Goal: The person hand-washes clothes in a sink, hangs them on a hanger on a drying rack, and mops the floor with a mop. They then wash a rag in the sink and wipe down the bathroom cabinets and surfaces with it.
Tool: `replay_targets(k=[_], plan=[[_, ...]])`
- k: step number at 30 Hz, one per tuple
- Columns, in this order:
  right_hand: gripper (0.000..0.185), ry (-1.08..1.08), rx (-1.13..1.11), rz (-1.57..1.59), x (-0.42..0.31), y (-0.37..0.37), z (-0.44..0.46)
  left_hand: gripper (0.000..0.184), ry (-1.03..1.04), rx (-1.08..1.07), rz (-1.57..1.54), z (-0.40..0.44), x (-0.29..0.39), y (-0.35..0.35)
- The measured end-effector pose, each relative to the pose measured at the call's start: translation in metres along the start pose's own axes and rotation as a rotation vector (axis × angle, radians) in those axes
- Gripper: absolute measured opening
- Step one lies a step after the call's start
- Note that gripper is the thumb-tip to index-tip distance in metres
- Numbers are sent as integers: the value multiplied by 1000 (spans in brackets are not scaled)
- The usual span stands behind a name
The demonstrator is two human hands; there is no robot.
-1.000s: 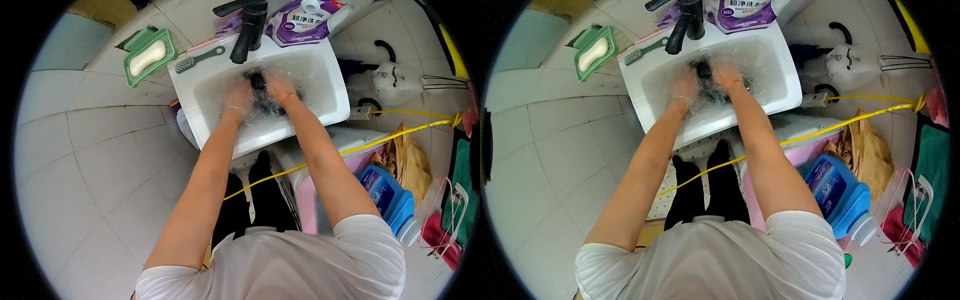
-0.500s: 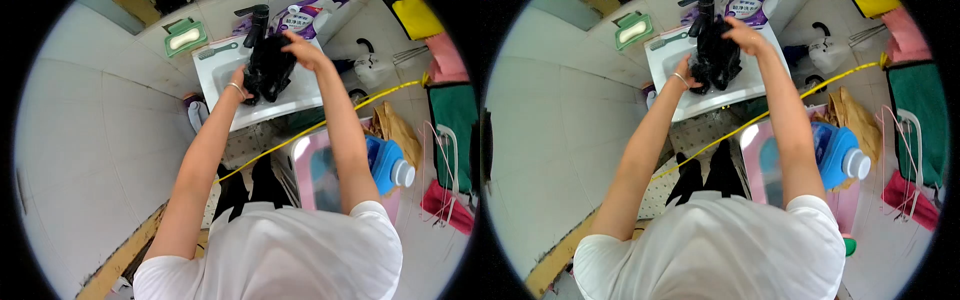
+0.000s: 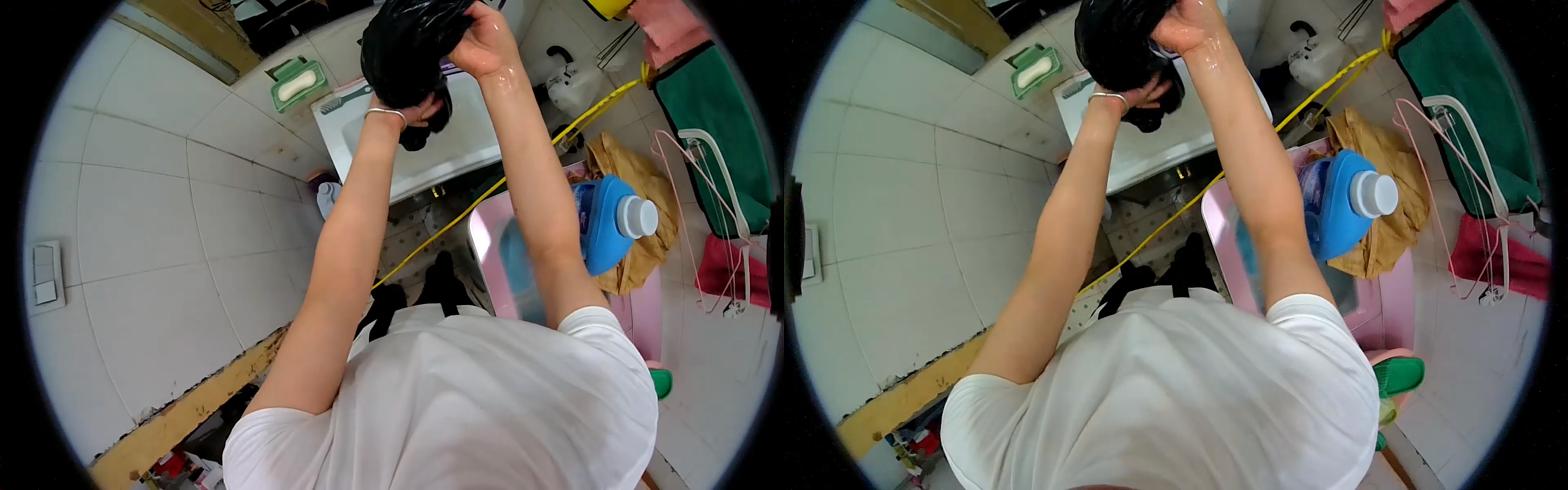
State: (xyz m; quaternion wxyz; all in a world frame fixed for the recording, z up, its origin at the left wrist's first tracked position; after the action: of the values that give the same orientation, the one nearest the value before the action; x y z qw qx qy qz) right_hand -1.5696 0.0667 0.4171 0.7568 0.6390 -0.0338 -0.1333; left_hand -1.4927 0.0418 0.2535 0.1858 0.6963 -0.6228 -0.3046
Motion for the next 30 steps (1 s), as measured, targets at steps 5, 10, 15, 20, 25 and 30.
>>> replay_targets(k=[5,10,15,20,25,30], plan=[[29,-461,175,27,-80,-46,-30,52,315,-244,140,3,23,17],[59,-563,507,-9,-90,-171,-64,30,456,-270,427,-8,31,27],[73,-271,784,-195,5,-252,-67,32,465,-361,484,-22,2,38],[67,-303,-29,533,34,-276,-28,32,426,-404,548,-9,-7,10],[47,-645,107,77,12,-227,-45,37,431,-220,445,17,35,-58],[30,-353,310,8,18,-227,-39,73,51,41,302,-1,29,-113]])
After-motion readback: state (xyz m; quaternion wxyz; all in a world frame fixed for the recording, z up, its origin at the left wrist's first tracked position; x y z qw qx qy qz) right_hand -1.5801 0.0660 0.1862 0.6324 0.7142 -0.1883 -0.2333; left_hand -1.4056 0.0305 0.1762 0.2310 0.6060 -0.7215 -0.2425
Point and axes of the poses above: each hand's wrist, its own z-axis towards the middle knuckle, its own y-axis out of the palm, x = y × z, the point moved 7 cm from there along z, towards the middle knuckle, and after that the axes turned 12 degrees about z, right-handed, at the moved point
